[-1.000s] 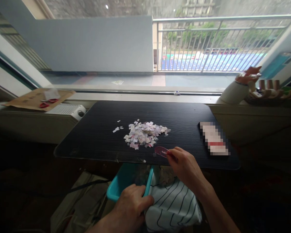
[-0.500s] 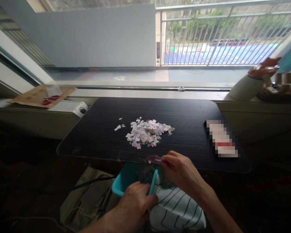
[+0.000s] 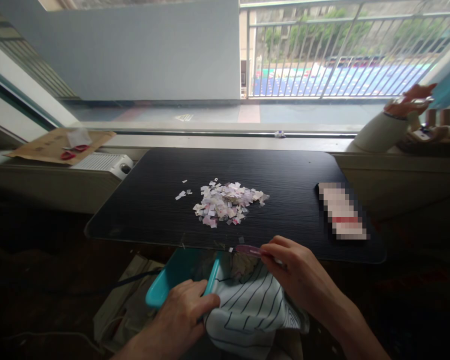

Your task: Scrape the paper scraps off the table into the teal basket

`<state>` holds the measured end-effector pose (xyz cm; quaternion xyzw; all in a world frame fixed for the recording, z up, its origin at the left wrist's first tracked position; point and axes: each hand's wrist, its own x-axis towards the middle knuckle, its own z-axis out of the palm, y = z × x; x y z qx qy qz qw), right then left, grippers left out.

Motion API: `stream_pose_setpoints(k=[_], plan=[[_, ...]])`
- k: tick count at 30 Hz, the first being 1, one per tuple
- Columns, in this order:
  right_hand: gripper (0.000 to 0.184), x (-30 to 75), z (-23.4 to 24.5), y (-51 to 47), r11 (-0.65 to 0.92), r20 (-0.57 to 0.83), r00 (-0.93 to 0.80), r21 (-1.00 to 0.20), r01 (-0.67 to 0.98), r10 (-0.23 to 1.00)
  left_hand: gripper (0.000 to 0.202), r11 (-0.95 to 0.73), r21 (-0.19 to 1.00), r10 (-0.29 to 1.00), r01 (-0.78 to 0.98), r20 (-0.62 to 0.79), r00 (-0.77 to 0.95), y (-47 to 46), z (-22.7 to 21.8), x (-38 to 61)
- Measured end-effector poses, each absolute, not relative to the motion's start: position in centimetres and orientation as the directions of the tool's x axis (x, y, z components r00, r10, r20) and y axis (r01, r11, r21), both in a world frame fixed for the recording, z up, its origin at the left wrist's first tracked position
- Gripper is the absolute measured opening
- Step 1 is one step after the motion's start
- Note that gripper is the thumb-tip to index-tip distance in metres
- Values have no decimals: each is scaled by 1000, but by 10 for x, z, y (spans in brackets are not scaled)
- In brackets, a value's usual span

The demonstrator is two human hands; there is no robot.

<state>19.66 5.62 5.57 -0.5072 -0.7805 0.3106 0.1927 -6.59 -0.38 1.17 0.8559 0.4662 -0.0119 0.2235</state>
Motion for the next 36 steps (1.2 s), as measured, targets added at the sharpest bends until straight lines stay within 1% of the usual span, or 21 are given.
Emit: stream_pose_setpoints(k=[3, 6, 8, 12, 15, 18, 21, 23, 26, 31, 36], plan=[[21, 185, 55, 60, 325, -1, -448, -687, 650, 894, 22, -469, 362, 788, 806, -240, 567, -5, 15, -66], [21, 183, 56, 61, 336, -27, -468, -659, 673, 883, 20, -466, 363, 788, 807, -246, 565, -6, 18, -66], [21, 186, 58, 60, 330, -42, -466, -649, 685, 884, 20, -459, 363, 792, 811, -247, 559, -6, 18, -66], [21, 188, 59, 57, 330, -1, -439, -659, 676, 898, 21, -467, 347, 792, 813, -245, 559, -6, 18, -66], [22, 189, 54, 57, 331, 1, -438, -657, 678, 899, 16, -513, 324, 756, 795, -268, 597, -3, 20, -59], [22, 194, 43, 56, 283, 64, -322, -656, 699, 944, 11, -600, 318, 676, 734, -288, 678, 1, 23, -46], [21, 198, 32, 54, 247, 125, -222, -676, 694, 967, 5, -670, 326, 620, 667, -247, 744, 6, 24, -30], [20, 198, 27, 53, 257, 115, -250, -701, 665, 961, 7, -698, 328, 601, 637, -216, 770, 9, 25, -22], [21, 194, 25, 53, 277, 69, -338, -736, 618, 939, 11, -721, 324, 580, 612, -202, 789, 12, 26, -15], [20, 188, 27, 58, 273, 103, -297, -740, 615, 949, 9, -725, 312, 574, 614, -220, 789, 13, 29, -15], [26, 184, 33, 58, 286, 8, -412, -732, 619, 911, 9, -711, 314, 583, 629, -237, 777, 13, 26, -18]])
